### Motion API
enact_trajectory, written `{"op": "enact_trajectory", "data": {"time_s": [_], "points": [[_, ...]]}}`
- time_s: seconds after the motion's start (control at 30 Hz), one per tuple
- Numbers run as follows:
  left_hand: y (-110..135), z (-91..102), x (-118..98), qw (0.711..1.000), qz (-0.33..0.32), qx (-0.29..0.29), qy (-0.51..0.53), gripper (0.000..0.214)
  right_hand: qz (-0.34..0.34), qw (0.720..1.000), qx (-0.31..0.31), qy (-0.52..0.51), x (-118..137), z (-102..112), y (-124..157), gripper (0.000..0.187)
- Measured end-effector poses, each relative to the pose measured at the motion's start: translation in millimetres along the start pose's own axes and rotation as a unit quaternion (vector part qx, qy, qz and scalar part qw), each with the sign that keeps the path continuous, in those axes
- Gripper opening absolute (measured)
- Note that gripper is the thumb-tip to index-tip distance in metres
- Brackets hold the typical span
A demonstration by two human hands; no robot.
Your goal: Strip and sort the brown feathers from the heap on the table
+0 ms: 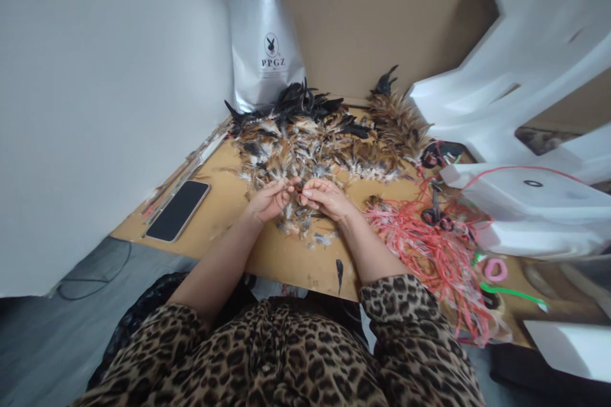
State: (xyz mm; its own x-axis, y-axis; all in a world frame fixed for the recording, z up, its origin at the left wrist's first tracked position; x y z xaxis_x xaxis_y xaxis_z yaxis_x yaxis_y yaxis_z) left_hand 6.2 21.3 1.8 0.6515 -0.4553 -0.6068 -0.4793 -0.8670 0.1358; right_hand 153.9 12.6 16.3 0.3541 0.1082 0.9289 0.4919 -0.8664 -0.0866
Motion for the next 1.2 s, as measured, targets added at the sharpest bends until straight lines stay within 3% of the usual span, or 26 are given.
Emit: {"op": "enact_trajectory", "data": {"time_s": [0.27, 0.47, 0.67, 0.8, 0.9, 0.97, 1.0, 1.1, 1.17, 1.2], "points": [[-3.2, 5.8, 0.7, 0.999, -0.013, -0.027, -0.037, 0.013, 0.000, 0.999, -0.043, -0.022, 3.8, 4.7, -0.9, 0.018], [-3.6, 7.2, -1.9, 0.997, -0.035, -0.050, -0.055, 0.010, 0.082, 0.990, -0.113, -0.001, 39.3, 24.9, 9.8, 0.020], [-3.1, 6.3, -2.7, 0.995, -0.040, -0.082, -0.042, 0.010, 0.134, 0.963, -0.215, 0.095, 78.3, 50.8, 39.2, 0.026], [-2.7, 5.6, -4.3, 0.994, -0.042, -0.092, -0.038, 0.014, 0.121, 0.948, -0.247, 0.158, 93.1, 66.8, 66.1, 0.023], [-2.2, 5.2, -6.3, 0.995, -0.048, -0.090, -0.025, 0.014, 0.121, 0.920, -0.298, 0.225, 105.1, 82.6, 91.1, 0.021], [-1.7, 4.5, -7.6, 0.995, -0.053, -0.083, -0.014, 0.013, 0.073, 0.877, -0.338, 0.334, 111.1, 94.7, 107.4, 0.021], [-1.4, 4.2, -8.2, 0.995, -0.056, -0.080, -0.010, 0.012, 0.026, 0.840, -0.351, 0.412, 112.9, 100.3, 114.4, 0.023], [-0.5, 3.7, -9.2, 0.995, -0.057, -0.079, -0.006, 0.011, -0.091, 0.676, -0.338, 0.649, 115.8, 108.2, 126.3, 0.024], [0.2, 3.2, -9.2, 0.996, -0.056, -0.075, -0.008, 0.010, -0.059, 0.575, -0.326, 0.748, 119.0, 98.3, 123.8, 0.025], [0.5, 2.8, -9.2, 0.996, -0.057, -0.069, -0.008, 0.010, -0.005, 0.543, -0.334, 0.771, 121.3, 87.6, 119.7, 0.030]]}}
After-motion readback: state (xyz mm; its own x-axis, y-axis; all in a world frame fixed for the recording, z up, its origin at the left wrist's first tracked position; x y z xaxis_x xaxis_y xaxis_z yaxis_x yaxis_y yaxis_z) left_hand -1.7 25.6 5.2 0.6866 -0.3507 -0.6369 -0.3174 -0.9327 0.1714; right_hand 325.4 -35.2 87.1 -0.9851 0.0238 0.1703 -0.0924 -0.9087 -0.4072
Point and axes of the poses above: each hand's wrist, its own y-axis away from the middle knuckle, its own z-axis out of the back of the hand, x = y × z, the point moved 3 cm from there along -y, towards the middle knuckle, and after that the axes turned 3 degrees about z, right-handed, at the moved point
